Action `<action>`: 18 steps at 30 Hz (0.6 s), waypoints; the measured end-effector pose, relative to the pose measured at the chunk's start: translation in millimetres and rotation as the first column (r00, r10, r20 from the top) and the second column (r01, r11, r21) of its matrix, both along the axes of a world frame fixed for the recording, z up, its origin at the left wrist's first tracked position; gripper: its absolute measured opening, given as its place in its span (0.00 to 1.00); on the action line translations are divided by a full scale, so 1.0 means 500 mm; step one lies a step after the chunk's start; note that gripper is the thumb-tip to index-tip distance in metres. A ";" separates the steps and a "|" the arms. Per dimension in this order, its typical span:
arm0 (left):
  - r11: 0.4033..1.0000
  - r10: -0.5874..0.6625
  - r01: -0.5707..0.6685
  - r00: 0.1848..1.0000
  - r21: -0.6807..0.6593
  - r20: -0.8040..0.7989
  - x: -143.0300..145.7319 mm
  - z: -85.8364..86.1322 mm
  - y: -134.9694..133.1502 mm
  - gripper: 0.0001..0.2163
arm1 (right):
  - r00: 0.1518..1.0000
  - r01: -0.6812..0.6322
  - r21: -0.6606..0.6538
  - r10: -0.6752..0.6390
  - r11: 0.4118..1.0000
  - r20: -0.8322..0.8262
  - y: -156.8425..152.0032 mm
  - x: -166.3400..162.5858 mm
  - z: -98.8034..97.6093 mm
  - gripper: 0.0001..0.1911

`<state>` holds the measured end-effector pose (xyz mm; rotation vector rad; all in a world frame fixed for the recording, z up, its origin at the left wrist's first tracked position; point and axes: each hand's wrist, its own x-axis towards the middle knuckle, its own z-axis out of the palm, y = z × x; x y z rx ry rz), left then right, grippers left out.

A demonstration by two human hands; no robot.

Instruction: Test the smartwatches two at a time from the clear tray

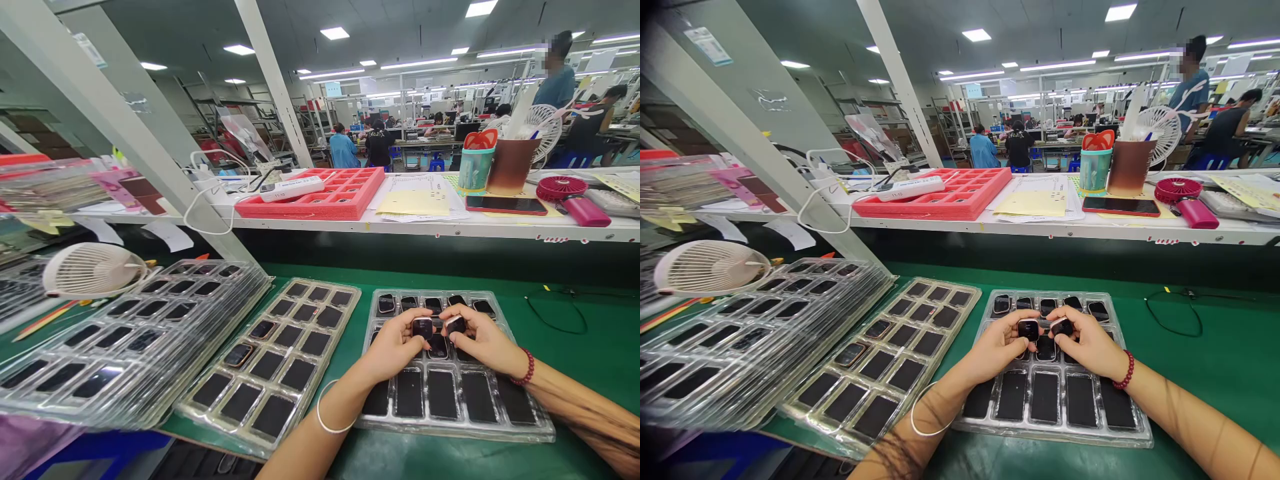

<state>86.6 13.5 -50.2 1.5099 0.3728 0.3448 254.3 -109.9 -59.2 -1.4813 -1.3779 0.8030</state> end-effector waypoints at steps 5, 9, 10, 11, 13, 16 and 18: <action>1.000 -0.001 0.001 1.000 -0.005 0.009 0.001 -0.003 0.001 0.21 | 1.000 -0.012 -0.007 0.012 1.000 -0.001 -0.001 -0.002 0.000 0.17; 1.000 -0.003 0.002 1.000 0.029 0.023 -0.002 -0.004 0.003 0.14 | 0.998 -0.028 -0.012 0.027 1.000 -0.052 -0.003 0.001 -0.005 0.15; 0.999 -0.004 0.003 1.000 0.037 0.019 -0.003 -0.005 0.004 0.12 | 0.997 -0.035 -0.016 0.034 0.999 -0.075 -0.003 0.002 -0.007 0.13; 0.999 -0.005 0.004 1.000 0.044 0.014 -0.004 -0.005 0.004 0.11 | 0.995 -0.042 -0.021 0.040 0.999 -0.095 -0.003 0.002 -0.008 0.12; 0.999 -0.009 0.009 1.000 0.054 0.007 -0.004 -0.005 0.004 0.10 | 0.992 -0.051 -0.030 0.048 0.998 -0.116 -0.004 0.002 -0.008 0.11; 0.998 -0.016 0.015 1.000 0.056 0.008 -0.004 -0.006 0.003 0.11 | 0.993 -0.060 -0.030 0.056 0.998 -0.103 -0.005 0.001 -0.007 0.12; 0.998 -0.017 0.017 1.000 0.054 0.003 -0.003 -0.008 0.003 0.11 | 0.994 -0.066 -0.030 0.063 0.997 -0.092 -0.005 0.001 -0.006 0.12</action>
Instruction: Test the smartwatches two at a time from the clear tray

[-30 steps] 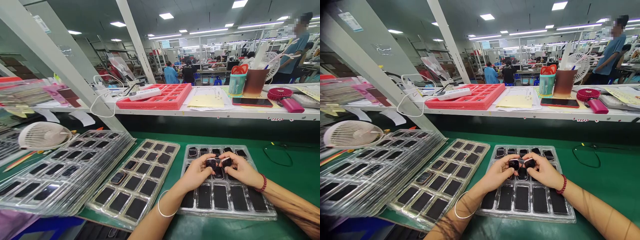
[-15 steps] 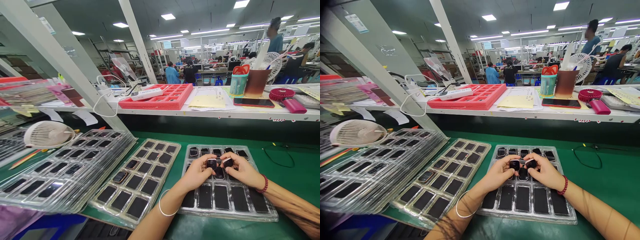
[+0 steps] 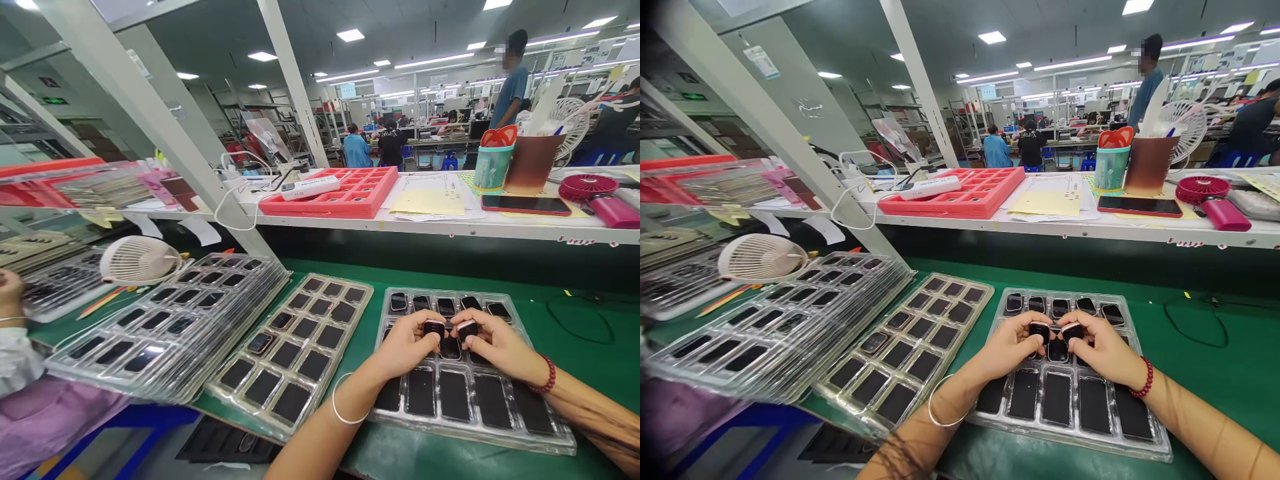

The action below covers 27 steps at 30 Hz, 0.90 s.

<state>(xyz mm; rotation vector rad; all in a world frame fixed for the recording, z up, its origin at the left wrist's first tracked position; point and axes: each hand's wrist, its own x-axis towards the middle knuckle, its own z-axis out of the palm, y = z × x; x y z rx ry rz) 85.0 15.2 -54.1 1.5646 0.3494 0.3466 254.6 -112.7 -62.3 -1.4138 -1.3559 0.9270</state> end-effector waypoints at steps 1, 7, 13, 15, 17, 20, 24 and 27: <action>1.000 -0.001 0.001 1.000 0.000 -0.005 0.000 -0.001 0.000 0.11 | 1.000 -0.004 -0.004 0.004 1.000 0.002 0.000 0.000 0.000 0.12; 1.000 0.005 -0.005 1.000 0.021 -0.009 -0.001 -0.003 0.001 0.14 | 0.999 0.014 -0.013 -0.013 1.000 0.046 0.002 0.003 -0.005 0.12; 1.000 0.012 -0.012 1.000 0.019 -0.007 -0.001 -0.001 0.000 0.16 | 0.991 0.043 -0.006 -0.042 0.999 0.130 0.002 0.000 0.001 0.12; 1.000 0.016 -0.016 1.000 0.018 -0.004 -0.001 0.000 0.001 0.16 | 0.990 0.048 0.005 -0.048 0.999 0.134 0.002 -0.001 0.004 0.12; 1.000 0.011 -0.011 1.000 0.007 0.007 -0.001 -0.001 0.001 0.17 | 0.989 0.049 0.011 -0.050 0.999 0.140 0.002 -0.002 0.006 0.12; 1.000 0.019 -0.019 1.000 -0.007 0.000 0.000 -0.002 0.002 0.18 | 0.989 0.043 0.014 -0.044 0.999 0.139 0.001 -0.003 0.008 0.13; 0.999 0.026 -0.026 1.000 -0.024 -0.009 0.001 -0.001 0.001 0.21 | 0.992 0.024 0.014 -0.025 1.000 0.124 0.001 -0.003 0.008 0.16; 0.998 0.035 -0.035 0.999 -0.046 -0.002 0.000 0.003 -0.001 0.21 | 0.992 0.019 0.019 -0.021 1.000 0.122 0.002 -0.002 0.005 0.17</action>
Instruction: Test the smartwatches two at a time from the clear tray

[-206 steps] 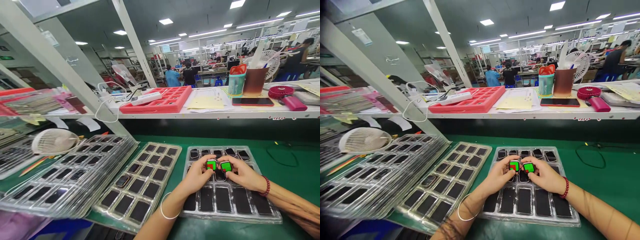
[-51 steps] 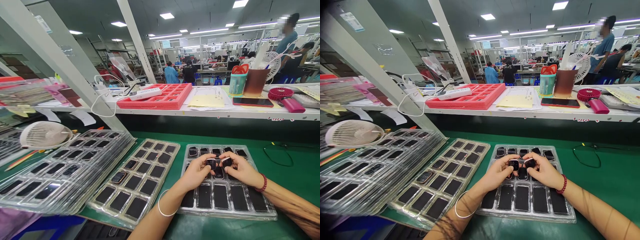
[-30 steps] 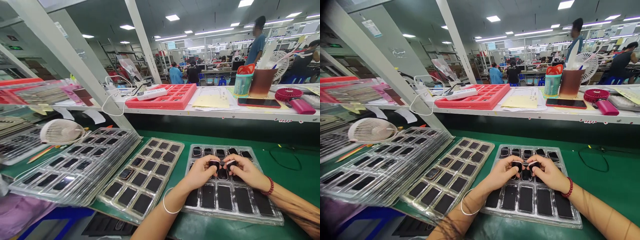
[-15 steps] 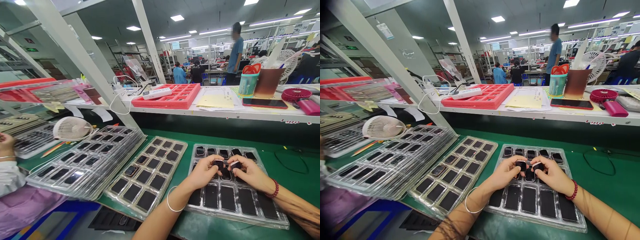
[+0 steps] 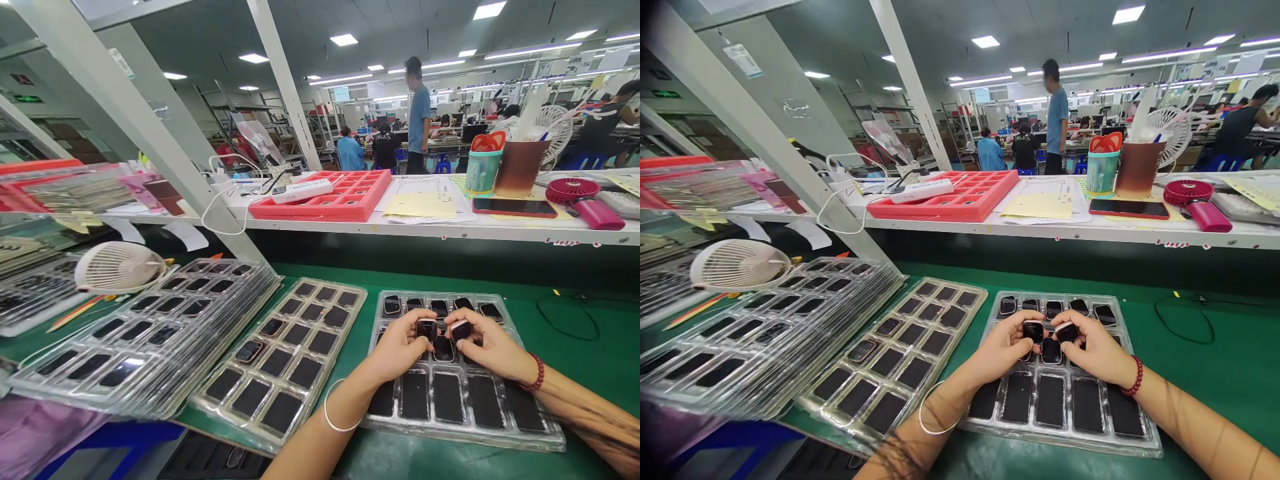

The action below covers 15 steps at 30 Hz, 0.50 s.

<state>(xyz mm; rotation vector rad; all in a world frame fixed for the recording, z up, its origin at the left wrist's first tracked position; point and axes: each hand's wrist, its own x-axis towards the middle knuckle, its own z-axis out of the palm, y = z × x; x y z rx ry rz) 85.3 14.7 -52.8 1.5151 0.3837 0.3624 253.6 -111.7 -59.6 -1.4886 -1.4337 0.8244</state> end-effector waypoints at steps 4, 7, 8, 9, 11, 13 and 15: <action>1.000 0.003 -0.003 1.000 -0.013 -0.004 0.001 -0.003 0.000 0.20 | 1.000 0.016 -0.006 -0.016 1.000 0.006 0.000 -0.001 -0.001 0.17; 0.998 0.045 -0.044 0.999 -0.042 0.025 0.006 -0.008 0.006 0.22 | 1.000 0.012 -0.001 -0.012 1.000 0.001 -0.001 -0.003 0.001 0.17; 0.995 0.077 -0.074 0.996 -0.068 0.048 0.006 -0.006 0.007 0.23 | 1.000 0.010 -0.004 -0.010 1.000 -0.001 -0.002 -0.004 0.003 0.17; 0.989 0.109 -0.101 0.991 -0.104 0.072 0.006 -0.001 0.007 0.24 | 1.000 0.012 -0.009 -0.012 1.000 -0.003 -0.002 -0.005 0.004 0.16; 0.973 0.129 -0.102 0.984 -0.205 0.125 -0.004 0.017 -0.001 0.25 | 1.000 0.019 -0.025 -0.019 1.000 -0.001 -0.003 -0.006 0.006 0.16; 0.947 0.048 0.013 0.982 -0.321 0.181 -0.026 0.040 -0.023 0.26 | 1.000 0.028 -0.031 -0.028 0.999 0.002 -0.004 -0.007 0.007 0.16; 0.881 -0.111 0.210 0.963 -0.424 0.246 -0.058 0.059 -0.055 0.26 | 0.999 0.038 -0.029 -0.038 0.999 -0.003 -0.004 -0.005 0.004 0.16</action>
